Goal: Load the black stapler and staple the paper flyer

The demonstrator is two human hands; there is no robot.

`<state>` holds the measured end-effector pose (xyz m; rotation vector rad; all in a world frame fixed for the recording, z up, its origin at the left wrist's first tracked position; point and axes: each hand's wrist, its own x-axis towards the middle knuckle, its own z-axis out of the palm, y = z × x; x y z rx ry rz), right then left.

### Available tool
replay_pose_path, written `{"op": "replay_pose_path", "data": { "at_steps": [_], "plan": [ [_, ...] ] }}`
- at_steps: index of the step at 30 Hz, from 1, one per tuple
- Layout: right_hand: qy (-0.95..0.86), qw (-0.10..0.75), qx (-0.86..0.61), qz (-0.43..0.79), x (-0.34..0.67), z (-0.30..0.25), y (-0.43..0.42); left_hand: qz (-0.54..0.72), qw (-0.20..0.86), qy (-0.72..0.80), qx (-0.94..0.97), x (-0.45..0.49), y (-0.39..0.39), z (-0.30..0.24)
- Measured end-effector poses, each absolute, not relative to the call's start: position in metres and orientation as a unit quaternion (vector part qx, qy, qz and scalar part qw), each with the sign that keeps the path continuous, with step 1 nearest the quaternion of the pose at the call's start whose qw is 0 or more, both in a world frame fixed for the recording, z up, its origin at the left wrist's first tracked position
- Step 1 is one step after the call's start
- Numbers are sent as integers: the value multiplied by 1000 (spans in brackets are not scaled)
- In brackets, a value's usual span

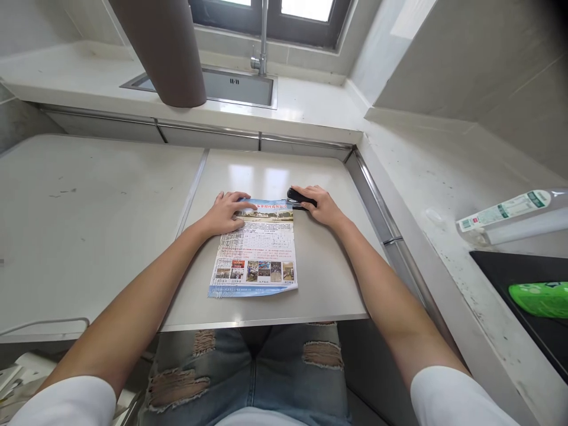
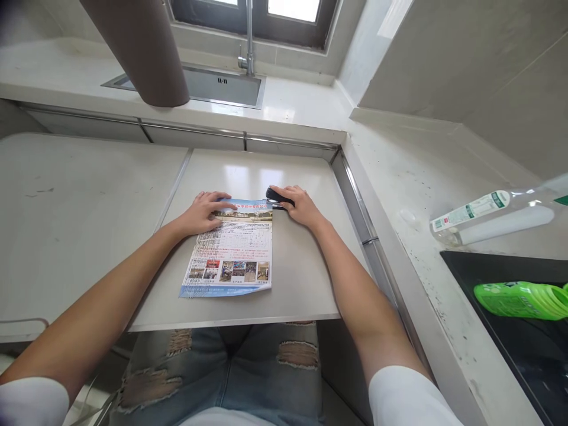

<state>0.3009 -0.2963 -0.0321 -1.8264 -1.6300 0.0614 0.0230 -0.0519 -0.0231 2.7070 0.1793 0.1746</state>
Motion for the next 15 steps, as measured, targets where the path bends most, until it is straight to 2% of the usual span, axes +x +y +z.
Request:
{"op": "replay_pose_path", "data": {
  "at_steps": [5, 15],
  "plan": [
    [-626, 280, -727, 9, 294, -27, -295, 76, 204, 58, 974, 22, -52, -24],
    [-612, 224, -758, 23, 285, -17, -294, 78, 203, 65, 974, 23, -50, -28]
  ]
}}
